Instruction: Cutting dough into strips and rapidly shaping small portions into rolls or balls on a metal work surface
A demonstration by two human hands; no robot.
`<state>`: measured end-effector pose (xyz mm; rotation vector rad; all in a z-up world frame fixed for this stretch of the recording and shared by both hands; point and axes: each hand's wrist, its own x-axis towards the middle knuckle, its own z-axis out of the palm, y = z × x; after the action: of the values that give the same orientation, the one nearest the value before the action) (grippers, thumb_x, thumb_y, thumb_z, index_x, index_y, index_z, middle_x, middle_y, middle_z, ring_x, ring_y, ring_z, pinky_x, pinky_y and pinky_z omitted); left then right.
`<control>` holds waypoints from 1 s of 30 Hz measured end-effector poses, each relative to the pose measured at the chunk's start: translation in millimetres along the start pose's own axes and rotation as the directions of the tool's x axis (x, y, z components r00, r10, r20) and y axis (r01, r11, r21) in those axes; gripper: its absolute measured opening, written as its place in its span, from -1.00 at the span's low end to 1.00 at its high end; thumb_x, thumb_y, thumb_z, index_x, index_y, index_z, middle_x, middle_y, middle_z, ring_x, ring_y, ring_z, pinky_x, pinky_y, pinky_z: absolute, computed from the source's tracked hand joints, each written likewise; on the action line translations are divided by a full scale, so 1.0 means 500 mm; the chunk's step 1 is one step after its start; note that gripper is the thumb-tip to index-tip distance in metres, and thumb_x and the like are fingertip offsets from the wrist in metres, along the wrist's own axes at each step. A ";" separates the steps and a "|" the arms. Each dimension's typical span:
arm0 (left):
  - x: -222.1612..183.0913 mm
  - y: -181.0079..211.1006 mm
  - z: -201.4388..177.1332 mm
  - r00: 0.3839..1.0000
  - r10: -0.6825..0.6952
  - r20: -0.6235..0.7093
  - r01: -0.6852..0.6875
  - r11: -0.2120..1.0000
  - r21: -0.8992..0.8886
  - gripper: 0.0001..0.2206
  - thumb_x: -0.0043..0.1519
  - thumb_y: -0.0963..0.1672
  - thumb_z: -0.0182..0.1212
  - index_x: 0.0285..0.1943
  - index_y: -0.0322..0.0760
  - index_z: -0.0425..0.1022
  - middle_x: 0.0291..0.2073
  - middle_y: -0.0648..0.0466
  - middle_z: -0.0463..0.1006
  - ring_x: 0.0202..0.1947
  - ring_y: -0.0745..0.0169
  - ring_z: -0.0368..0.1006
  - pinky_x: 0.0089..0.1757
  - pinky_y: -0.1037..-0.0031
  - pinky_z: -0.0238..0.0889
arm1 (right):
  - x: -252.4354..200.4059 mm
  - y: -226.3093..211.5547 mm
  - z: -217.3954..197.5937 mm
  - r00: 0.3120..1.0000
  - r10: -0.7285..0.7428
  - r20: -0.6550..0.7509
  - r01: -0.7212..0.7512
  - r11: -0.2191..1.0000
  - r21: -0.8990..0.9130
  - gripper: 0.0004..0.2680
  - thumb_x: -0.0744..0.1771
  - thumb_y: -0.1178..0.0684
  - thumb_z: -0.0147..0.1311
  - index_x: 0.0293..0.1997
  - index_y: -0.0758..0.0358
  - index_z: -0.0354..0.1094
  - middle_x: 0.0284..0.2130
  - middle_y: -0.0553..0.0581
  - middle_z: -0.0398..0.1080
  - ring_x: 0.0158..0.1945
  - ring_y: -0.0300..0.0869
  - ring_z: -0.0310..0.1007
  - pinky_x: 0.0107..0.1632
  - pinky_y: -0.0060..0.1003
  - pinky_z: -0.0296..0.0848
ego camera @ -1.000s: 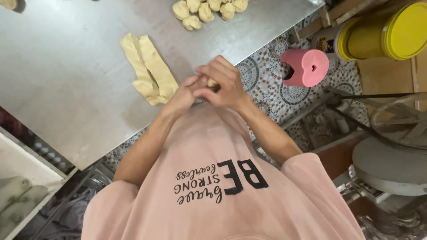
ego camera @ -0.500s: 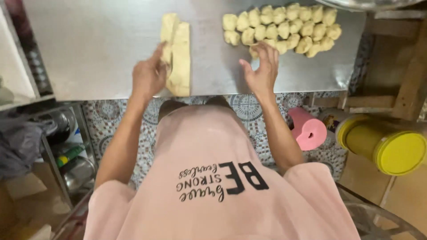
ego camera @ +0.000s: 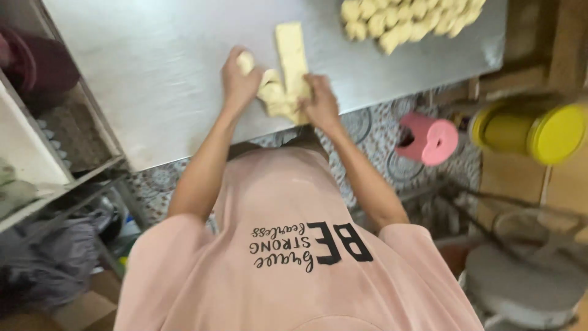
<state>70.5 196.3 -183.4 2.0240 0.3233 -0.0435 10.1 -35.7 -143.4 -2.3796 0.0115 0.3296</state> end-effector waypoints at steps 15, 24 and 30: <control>-0.238 -0.160 -0.385 0.988 -0.006 -0.156 -0.028 0.977 -0.212 -0.76 0.15 -0.18 0.52 -0.11 -0.17 0.51 -0.24 -0.02 0.53 -0.18 0.10 0.45 -0.13 0.33 0.27 | -0.047 -0.364 0.168 0.783 -0.591 0.192 0.594 0.622 -0.510 -0.79 0.27 0.09 0.22 -0.02 0.08 0.38 -0.16 0.17 0.26 -0.03 0.05 0.22 -0.02 0.09 0.19; -0.264 -0.144 -0.318 0.909 0.412 0.062 -0.412 0.868 0.277 -0.55 0.39 -0.14 0.02 0.46 -0.41 0.24 0.29 -0.30 0.32 0.34 -0.43 0.19 0.22 -0.09 0.04 | -0.062 -0.286 0.199 0.790 -0.560 0.251 0.612 0.744 -0.266 -0.57 0.44 -0.07 -0.05 0.50 0.28 0.06 0.46 0.26 0.10 0.51 0.26 -0.06 0.45 0.27 -0.17; -0.036 -0.101 -0.287 0.953 0.300 -0.030 -0.237 0.805 0.544 -0.61 0.38 -0.06 -0.10 0.36 -0.22 0.41 0.21 -0.20 0.42 0.17 -0.23 0.29 0.12 -0.14 -0.05 | 0.187 -0.417 0.259 0.879 -0.345 0.329 0.477 0.628 -0.615 -0.49 0.45 -0.29 -0.31 0.55 0.21 0.01 0.52 0.08 -0.12 0.53 0.31 -0.30 0.39 0.54 -0.21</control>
<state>25.1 340.1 -158.2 2.6233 0.0902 0.1831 91.5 212.8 -118.4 -2.9557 -0.8908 0.3641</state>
